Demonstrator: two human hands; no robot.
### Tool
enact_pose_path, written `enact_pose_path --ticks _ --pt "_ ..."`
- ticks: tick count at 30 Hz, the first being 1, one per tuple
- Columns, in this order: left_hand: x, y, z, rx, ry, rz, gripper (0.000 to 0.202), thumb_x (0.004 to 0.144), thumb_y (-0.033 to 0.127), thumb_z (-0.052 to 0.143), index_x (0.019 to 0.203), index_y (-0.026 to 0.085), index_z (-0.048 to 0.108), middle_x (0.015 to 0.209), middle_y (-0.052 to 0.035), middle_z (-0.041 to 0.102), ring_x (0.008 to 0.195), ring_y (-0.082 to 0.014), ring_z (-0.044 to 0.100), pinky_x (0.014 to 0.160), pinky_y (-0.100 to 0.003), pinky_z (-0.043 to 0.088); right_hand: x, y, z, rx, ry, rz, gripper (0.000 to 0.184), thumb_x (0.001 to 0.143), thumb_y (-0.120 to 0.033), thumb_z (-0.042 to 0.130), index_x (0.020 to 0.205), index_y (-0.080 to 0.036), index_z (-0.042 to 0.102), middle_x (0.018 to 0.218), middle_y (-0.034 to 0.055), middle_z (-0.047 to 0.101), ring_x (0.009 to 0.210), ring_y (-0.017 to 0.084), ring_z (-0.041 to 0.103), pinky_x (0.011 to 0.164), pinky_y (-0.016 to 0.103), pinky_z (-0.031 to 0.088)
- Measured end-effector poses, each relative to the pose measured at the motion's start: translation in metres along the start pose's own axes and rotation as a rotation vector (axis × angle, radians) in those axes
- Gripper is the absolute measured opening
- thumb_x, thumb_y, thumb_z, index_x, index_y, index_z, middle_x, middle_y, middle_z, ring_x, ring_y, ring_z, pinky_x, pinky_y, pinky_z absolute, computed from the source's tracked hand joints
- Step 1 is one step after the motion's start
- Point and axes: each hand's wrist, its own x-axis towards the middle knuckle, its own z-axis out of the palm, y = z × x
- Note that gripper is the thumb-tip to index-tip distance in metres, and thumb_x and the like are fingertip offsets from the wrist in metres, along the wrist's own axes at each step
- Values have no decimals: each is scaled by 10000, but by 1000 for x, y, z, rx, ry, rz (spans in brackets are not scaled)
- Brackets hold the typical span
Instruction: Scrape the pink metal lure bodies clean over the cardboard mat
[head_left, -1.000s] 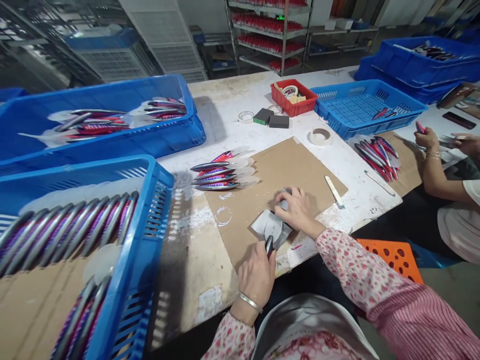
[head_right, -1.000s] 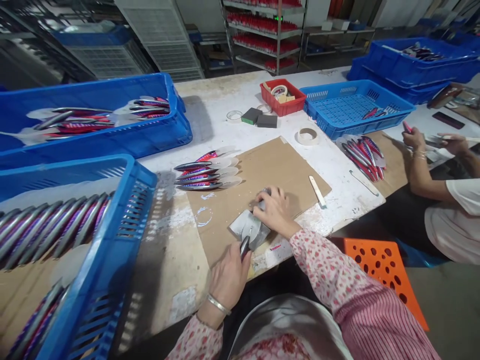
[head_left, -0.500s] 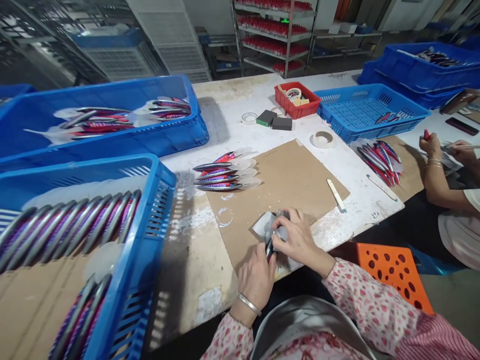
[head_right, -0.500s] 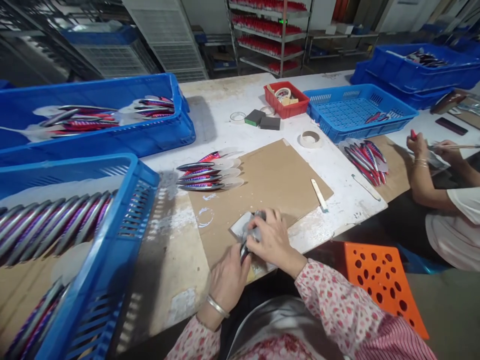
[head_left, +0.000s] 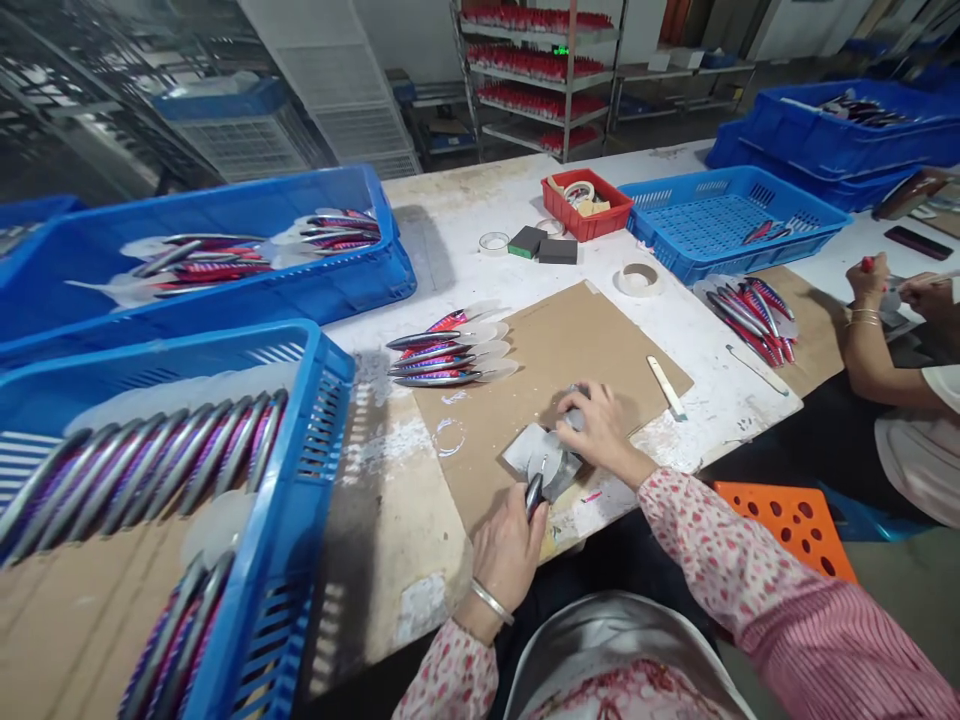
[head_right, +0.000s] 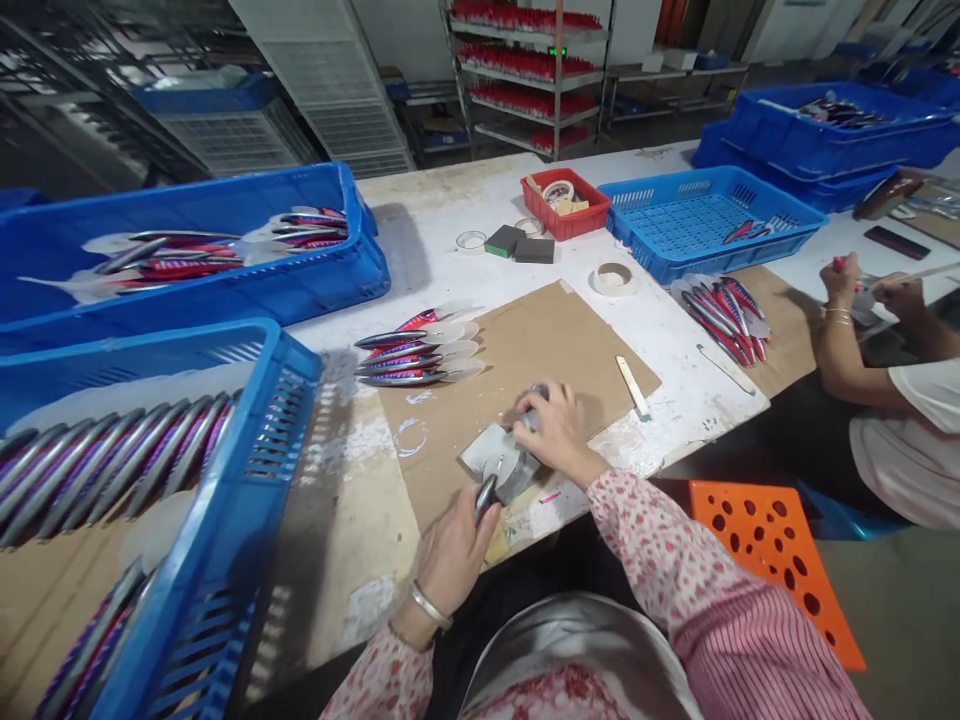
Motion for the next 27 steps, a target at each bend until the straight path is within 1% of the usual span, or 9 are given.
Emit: enact_pose_path --ticks 2,4,6,10,12,14,19,24,27 --pt "1 -1 1 1 -2 1 240 992 310 327 1074 184 514 949 -67 680 851 -207 687 659 -281 430 -1 -3 1 14 -13 -42 171 731 -251 680 902 -247 684 1219 80 542 1149 278 453 965 428 386" --pt "2 -2 2 4 -16 7 236 989 303 332 1077 182 516 949 -69 679 861 -212 686 662 -283 433 -5 -5 4 73 -81 -151 190 708 -254 698 898 -253 682 1230 63 541 1147 265 455 968 413 387" --pt "2 -4 2 1 -27 11 248 990 307 332 1096 176 513 963 -75 679 871 -220 686 670 -291 440 -3 -1 4 83 -97 -156 189 711 -260 696 900 -254 688 1228 62 544 1135 264 459 965 414 390" --pt "-1 -11 -3 -23 -6 52 284 1000 340 318 1132 193 520 995 -69 682 894 -206 680 708 -290 459 22 26 -9 -1 89 67 158 723 -268 672 876 -242 703 1213 90 541 1147 306 449 968 470 386" --pt "-2 -15 -9 11 16 70 285 997 353 342 1175 222 521 1025 -56 678 904 -194 674 707 -280 463 32 37 -17 69 149 47 167 704 -269 681 867 -237 700 1202 89 535 1161 301 456 997 466 382" --pt "0 -17 -16 100 23 72 280 987 359 382 1199 248 529 1041 -49 667 920 -197 666 683 -276 462 35 40 -19 165 157 -30 178 684 -263 683 859 -235 695 1188 83 531 1150 287 477 1012 456 384" --pt "18 -22 -26 298 12 106 247 961 313 452 1166 234 564 1047 -63 632 985 -218 634 680 -280 470 30 36 -9 235 87 -172 188 671 -260 695 858 -232 688 1210 78 523 1148 274 483 1005 453 395" --pt "32 -33 -21 318 -54 162 201 935 232 471 1097 195 583 1021 -65 645 933 -210 650 721 -294 491 32 43 -5 162 -7 -224 187 689 -250 721 871 -237 680 1212 72 532 1166 267 458 1002 445 392" --pt "35 -38 -16 321 -57 201 187 909 193 480 1056 189 595 982 -66 657 926 -212 657 707 -286 496 34 29 -1 122 -55 -278 185 703 -267 741 876 -241 679 1239 70 528 1190 269 434 1011 441 379"
